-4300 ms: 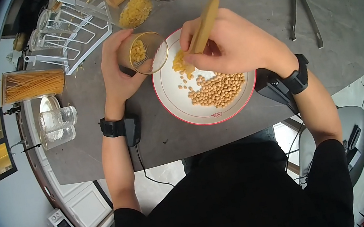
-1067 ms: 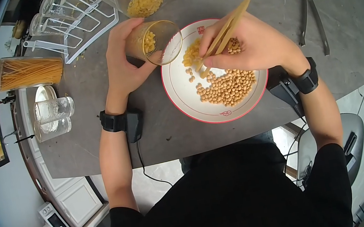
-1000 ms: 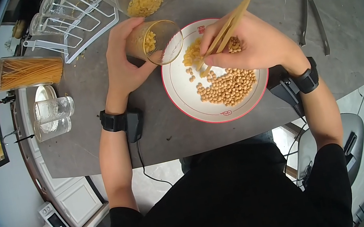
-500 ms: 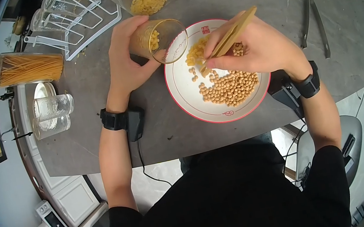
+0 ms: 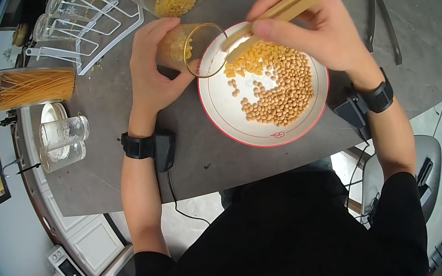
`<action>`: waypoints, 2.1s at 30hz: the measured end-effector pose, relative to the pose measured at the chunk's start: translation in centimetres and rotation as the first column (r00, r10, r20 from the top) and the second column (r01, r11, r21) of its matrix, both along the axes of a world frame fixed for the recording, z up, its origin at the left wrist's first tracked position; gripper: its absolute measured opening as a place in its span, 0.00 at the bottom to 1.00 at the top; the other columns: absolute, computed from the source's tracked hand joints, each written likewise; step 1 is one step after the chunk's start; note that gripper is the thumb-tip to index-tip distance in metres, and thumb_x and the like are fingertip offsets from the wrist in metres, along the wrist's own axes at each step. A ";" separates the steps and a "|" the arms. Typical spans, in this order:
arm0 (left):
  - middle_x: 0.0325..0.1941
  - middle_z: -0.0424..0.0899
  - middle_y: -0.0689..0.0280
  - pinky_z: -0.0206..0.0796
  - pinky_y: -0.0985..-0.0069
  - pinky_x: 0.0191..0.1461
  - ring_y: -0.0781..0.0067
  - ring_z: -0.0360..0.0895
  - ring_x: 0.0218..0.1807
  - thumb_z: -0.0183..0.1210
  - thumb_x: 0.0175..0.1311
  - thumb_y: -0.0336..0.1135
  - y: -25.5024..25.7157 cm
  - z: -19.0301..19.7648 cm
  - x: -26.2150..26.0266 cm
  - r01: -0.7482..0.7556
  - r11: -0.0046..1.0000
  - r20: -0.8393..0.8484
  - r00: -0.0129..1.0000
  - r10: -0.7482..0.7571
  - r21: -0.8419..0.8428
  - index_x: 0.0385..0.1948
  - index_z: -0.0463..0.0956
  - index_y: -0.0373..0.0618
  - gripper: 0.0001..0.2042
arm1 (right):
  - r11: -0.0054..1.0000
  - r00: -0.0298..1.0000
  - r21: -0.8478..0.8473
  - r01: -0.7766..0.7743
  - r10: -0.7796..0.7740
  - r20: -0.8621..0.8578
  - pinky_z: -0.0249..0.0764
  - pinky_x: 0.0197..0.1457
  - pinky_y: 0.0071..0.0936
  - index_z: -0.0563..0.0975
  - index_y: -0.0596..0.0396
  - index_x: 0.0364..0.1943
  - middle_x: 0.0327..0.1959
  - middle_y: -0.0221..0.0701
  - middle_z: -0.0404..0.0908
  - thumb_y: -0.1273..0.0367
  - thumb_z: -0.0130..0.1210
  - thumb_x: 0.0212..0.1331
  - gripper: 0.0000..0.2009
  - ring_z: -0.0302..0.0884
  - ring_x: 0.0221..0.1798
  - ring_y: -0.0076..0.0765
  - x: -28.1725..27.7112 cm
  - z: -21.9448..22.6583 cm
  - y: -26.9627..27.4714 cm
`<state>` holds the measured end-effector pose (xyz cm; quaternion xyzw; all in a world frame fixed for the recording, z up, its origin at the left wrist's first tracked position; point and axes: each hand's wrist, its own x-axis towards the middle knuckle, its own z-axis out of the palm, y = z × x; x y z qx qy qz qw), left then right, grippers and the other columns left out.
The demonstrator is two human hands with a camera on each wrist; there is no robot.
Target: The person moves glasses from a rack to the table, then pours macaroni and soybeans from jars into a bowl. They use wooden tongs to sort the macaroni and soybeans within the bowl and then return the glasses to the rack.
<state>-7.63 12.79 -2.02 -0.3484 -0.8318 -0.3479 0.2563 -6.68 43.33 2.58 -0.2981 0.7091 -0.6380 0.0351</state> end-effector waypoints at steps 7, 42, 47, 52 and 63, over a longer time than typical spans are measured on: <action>0.57 0.82 0.62 0.71 0.61 0.62 0.54 0.77 0.60 0.74 0.42 0.31 -0.1 0.0 0.0 -0.011 0.999 0.056 0.998 0.008 0.052 0.58 0.77 0.50 0.33 | 0.924 0.972 0.378 0.056 0.036 -0.232 0.72 0.28 0.21 0.83 0.59 0.32 0.23 0.28 0.83 0.69 0.68 0.59 0.07 0.78 0.23 0.22 -0.2 1.1 0.5; 0.59 0.81 0.61 0.71 0.66 0.64 0.60 0.79 0.60 0.78 0.48 0.38 0.1 -0.1 0.3 -0.023 0.999 0.032 0.999 0.024 -0.032 0.62 0.75 0.48 0.34 | 0.865 0.966 0.500 0.045 0.090 -0.244 0.76 0.38 0.26 0.84 0.60 0.34 0.31 0.30 0.85 0.71 0.68 0.59 0.07 0.83 0.32 0.29 0.6 0.8 -0.2; 0.60 0.81 0.62 0.71 0.66 0.64 0.61 0.79 0.60 0.78 0.48 0.38 -0.2 -0.2 0.1 -0.035 0.998 0.001 0.999 0.035 -0.046 0.62 0.75 0.48 0.35 | 0.859 0.959 0.510 0.046 0.104 -0.262 0.76 0.39 0.27 0.83 0.60 0.35 0.31 0.31 0.85 0.69 0.69 0.58 0.09 0.83 0.34 0.31 0.9 0.4 -0.7; 0.60 0.81 0.62 0.71 0.65 0.63 0.60 0.79 0.60 0.79 0.47 0.39 -0.3 -0.1 0.0 -0.039 0.999 0.019 0.999 0.040 -0.038 0.62 0.74 0.48 0.36 | 0.836 0.956 0.545 0.071 0.099 -0.277 0.77 0.40 0.27 0.82 0.59 0.35 0.31 0.32 0.85 0.67 0.70 0.58 0.10 0.84 0.34 0.33 0.6 0.4 -0.3; 0.58 0.82 0.61 0.71 0.66 0.63 0.61 0.80 0.59 0.80 0.47 0.40 -0.1 -0.1 0.1 -0.028 0.998 0.013 0.999 0.029 -0.052 0.62 0.74 0.47 0.36 | 0.900 0.913 0.435 0.038 0.146 -0.381 0.75 0.30 0.27 0.84 0.58 0.33 0.27 0.33 0.84 0.63 0.69 0.60 0.11 0.81 0.25 0.35 0.7 -0.2 -0.7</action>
